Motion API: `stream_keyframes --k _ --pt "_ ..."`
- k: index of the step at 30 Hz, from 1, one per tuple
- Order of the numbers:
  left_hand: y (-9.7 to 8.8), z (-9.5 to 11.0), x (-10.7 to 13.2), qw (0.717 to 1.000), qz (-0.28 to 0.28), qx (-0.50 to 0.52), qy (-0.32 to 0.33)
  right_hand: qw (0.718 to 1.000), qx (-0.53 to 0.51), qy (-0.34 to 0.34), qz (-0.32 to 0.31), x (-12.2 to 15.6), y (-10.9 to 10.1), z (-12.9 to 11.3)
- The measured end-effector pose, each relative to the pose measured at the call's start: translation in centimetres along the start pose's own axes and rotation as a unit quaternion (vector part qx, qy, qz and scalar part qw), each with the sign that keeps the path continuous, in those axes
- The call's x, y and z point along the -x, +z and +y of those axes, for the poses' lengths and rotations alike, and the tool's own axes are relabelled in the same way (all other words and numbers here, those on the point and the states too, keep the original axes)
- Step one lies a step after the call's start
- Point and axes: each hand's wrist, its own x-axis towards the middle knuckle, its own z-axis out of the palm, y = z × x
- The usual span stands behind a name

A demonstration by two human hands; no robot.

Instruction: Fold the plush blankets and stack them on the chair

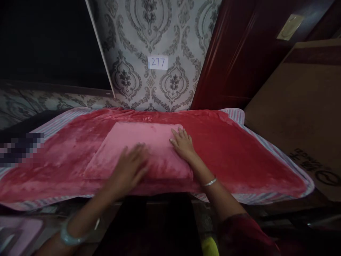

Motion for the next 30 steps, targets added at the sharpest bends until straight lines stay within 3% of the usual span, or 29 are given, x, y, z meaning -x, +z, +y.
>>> stream_keyframes --k 3,6,9,14,17,20,25,30 --pt "-0.7 -5.2 0.0 0.990 0.003 -0.090 -0.108 0.998 -0.028 -0.056 0.022 4.1 1.3 0.6" --pt "0.3 -8.2 0.5 0.977 -0.053 -0.121 -0.168 0.996 -0.065 -0.064 0.015 6.1 2.8 1.1" --pt "1.5 -8.8 0.9 0.971 -0.088 -0.123 -0.187 0.992 -0.104 -0.066 0.023 6.2 3.7 1.3" --pt "1.7 -8.6 1.0 0.973 -0.081 -0.119 -0.183 0.979 -0.198 -0.021 0.046 6.0 4.2 1.9" --pt "1.4 -9.2 1.0 0.976 -0.056 -0.098 -0.187 0.960 -0.265 0.047 0.075 6.7 4.6 2.6" --pt "0.6 -10.7 1.2 0.971 -0.001 -0.054 -0.233 0.946 -0.304 0.066 0.091 7.3 4.8 3.0" --pt "-1.1 -13.0 2.3 0.930 0.043 0.076 -0.356 0.936 -0.331 0.070 0.094 7.7 4.5 2.8" --pt "-1.8 -14.1 3.2 0.873 0.068 0.208 -0.436 0.911 -0.384 0.110 0.105 7.6 4.5 3.0"
